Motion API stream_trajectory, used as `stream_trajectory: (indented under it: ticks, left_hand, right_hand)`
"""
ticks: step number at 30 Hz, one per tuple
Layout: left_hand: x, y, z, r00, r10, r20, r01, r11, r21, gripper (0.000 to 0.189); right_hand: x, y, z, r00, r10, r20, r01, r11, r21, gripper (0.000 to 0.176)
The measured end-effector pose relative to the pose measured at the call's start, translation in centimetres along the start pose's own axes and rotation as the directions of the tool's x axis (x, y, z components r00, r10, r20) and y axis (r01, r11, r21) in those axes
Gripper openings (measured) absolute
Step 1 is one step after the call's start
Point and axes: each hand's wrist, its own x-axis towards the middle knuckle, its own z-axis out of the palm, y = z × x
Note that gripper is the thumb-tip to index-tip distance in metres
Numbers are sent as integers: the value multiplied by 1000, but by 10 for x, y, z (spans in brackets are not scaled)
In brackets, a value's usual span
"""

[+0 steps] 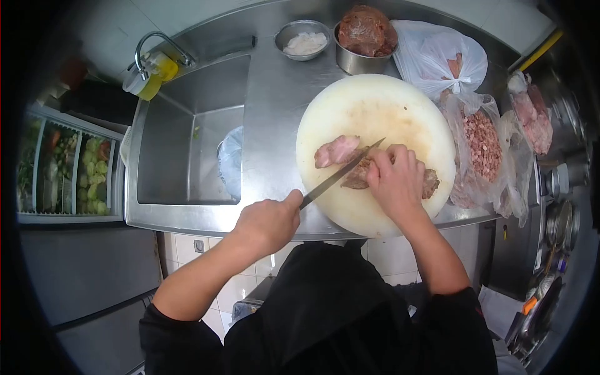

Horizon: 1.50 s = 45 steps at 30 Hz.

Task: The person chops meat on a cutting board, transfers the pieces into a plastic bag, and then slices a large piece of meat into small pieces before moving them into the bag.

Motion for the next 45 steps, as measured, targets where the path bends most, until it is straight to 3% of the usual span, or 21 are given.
stream_trajectory:
  ticks: [3,6,10,15,21,22,25,28,31,32,35,39,40,43,45]
  left_hand:
    - [-2,3,7,999,2,-44,2,996,86,18]
    - [-7,8,11,998,-6,-63,15,989,148,18]
    - [-4,2,6,999,2,-41,-2,1000,-1,19]
    - [-27,22,-18,999,-35,1,35,999,24,19]
    - [-53,16,-36,985,-86,153,77,995,62,18]
    - [-55,15,-38,975,-106,197,93,993,77,18]
    - [-8,23,-9,998,6,64,-7,1000,20,19]
    - [21,32,4,998,31,63,-31,1000,-2,20]
    - [-14,21,-6,986,-47,158,47,999,5,21]
    - [-22,21,-16,958,-119,261,121,993,11,21]
    - [9,28,18,985,-55,161,57,998,-10,19]
    - [32,20,-6,962,-4,274,75,966,-248,22]
    - [32,16,-20,932,-17,361,162,913,-374,23]
    - [13,8,-5,998,64,18,-61,990,-131,21]
    - [-4,20,-10,1000,-1,16,3,991,-136,20]
  right_hand:
    - [7,3,-8,987,-105,125,97,993,67,32]
    - [16,4,-17,964,-110,242,91,992,90,35]
    - [9,5,-6,997,-30,71,21,992,124,29]
    - [-2,-1,6,998,13,-58,-12,1000,26,16]
    - [-2,-2,7,989,-38,-144,39,999,3,17]
    - [-3,-1,7,991,-33,-131,34,999,4,17]
    - [-3,-2,8,994,-35,-107,38,999,23,16]
    - [-1,1,9,993,-33,-115,37,999,38,15]
    - [-1,-3,8,994,-28,-107,34,998,55,14]
    - [-1,-3,9,993,-27,-114,34,998,59,13]
    - [-9,-3,10,998,-8,-64,14,996,83,13]
    - [-6,7,2,1000,-13,-13,16,974,227,17]
    - [-5,9,0,1000,-15,2,15,969,246,18]
    - [-9,11,-5,1000,0,20,-5,970,241,20]
    - [-7,5,-4,1000,7,-10,-6,988,151,20]
